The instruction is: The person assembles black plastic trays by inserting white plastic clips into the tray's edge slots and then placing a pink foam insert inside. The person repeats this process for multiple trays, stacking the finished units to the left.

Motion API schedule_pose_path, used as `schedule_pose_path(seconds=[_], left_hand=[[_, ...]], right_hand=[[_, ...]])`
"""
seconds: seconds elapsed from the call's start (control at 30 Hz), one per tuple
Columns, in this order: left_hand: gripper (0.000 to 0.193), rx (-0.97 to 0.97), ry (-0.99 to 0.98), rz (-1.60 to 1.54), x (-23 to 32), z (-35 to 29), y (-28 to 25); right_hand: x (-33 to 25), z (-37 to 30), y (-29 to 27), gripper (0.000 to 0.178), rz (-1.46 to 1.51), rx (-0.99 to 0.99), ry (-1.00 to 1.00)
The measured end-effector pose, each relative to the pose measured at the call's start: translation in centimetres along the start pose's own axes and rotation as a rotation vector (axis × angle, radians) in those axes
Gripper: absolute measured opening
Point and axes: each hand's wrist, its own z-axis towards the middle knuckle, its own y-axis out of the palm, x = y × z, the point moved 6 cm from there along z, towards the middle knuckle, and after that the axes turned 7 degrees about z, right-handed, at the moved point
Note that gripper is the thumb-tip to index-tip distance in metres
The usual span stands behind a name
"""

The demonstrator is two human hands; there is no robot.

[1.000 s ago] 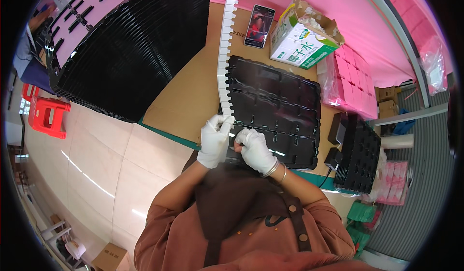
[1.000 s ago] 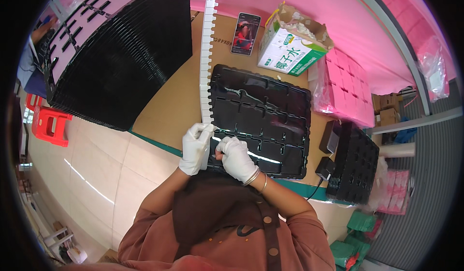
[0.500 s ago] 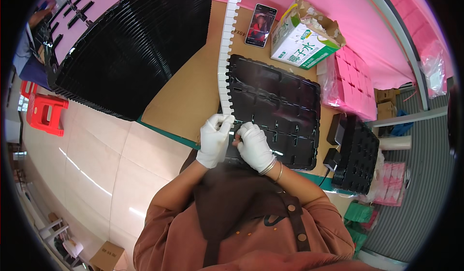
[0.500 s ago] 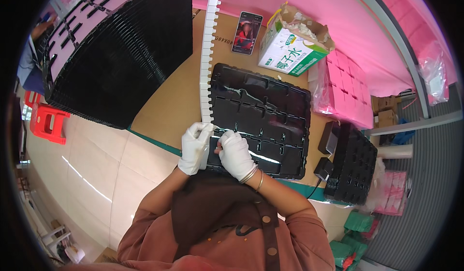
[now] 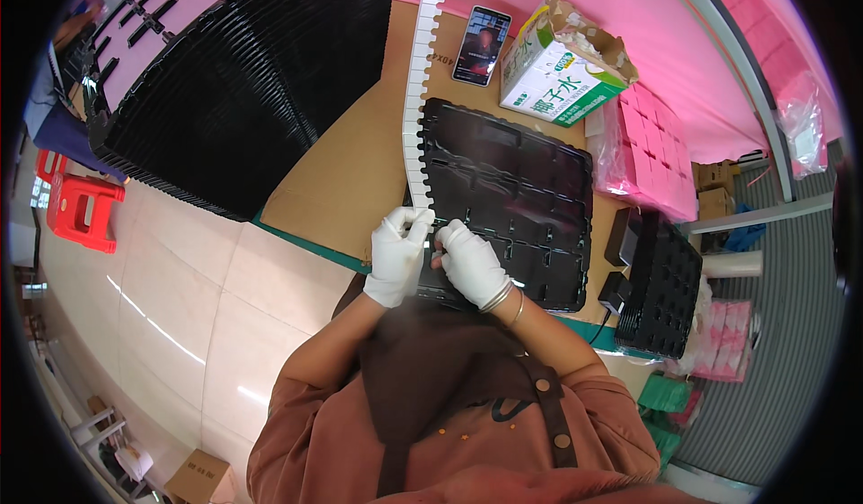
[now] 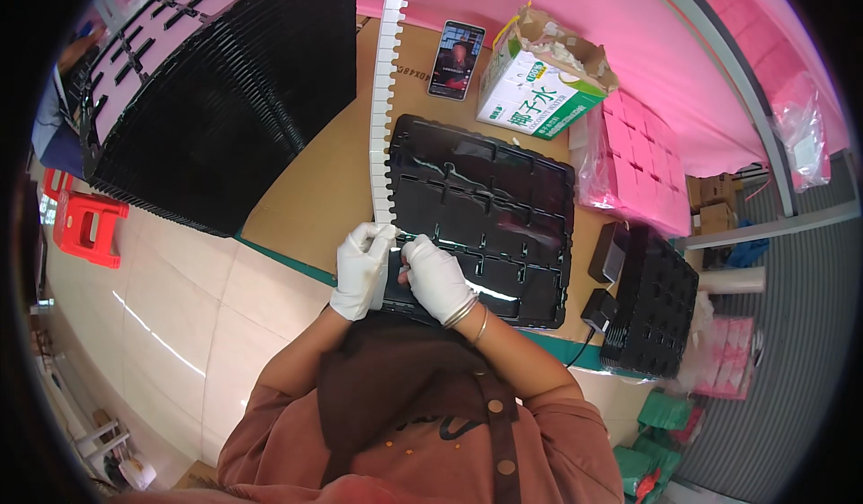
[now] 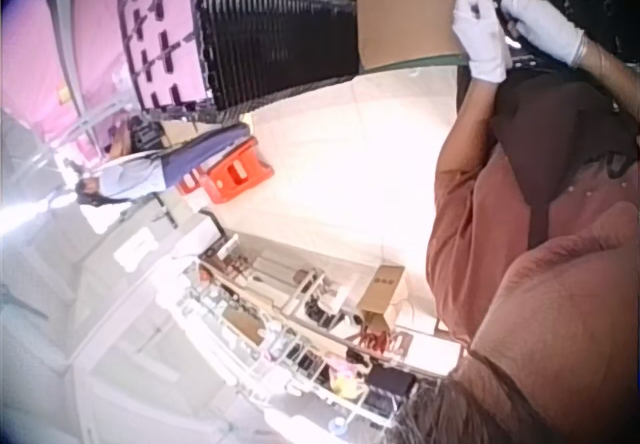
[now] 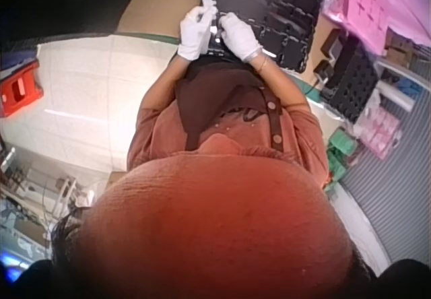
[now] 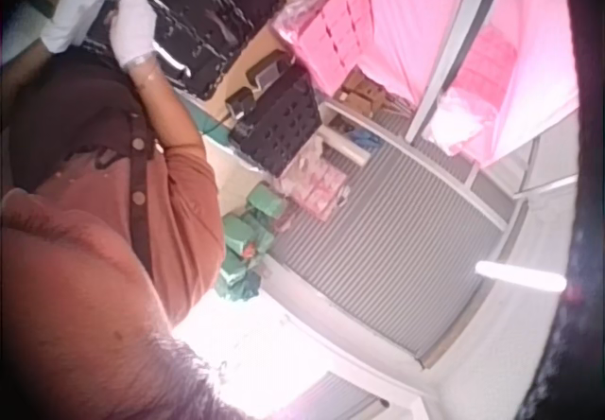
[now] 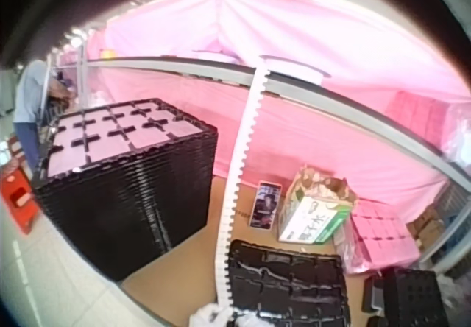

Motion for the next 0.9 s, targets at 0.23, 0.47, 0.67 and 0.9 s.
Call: schedule_pose_path(seconds=[0.23, 0.47, 0.67, 0.9], left_hand=[[0.015, 0.010, -0.021, -0.007, 0.5, -0.2, 0.2], [0.016, 0.011, -0.006, -0.002, -0.2, 0.0, 0.0], [0.016, 0.002, -0.014, -0.024, 0.1, 0.0, 0.2], [0.016, -0.006, -0.019, -0.031, -0.4, 0.1, 0.1]], right_hand=[[0.3, -0.4, 0.0, 0.012, 0.069, -0.028, -0.059], [0.2, -0.2, -0.3, 0.010, 0.172, -0.092, 0.044], [0.1, -0.3, -0.2, 0.006, 0.073, 0.022, -0.002], [0.8, -0.5, 0.0, 0.011, 0.140, -0.003, -0.040]])
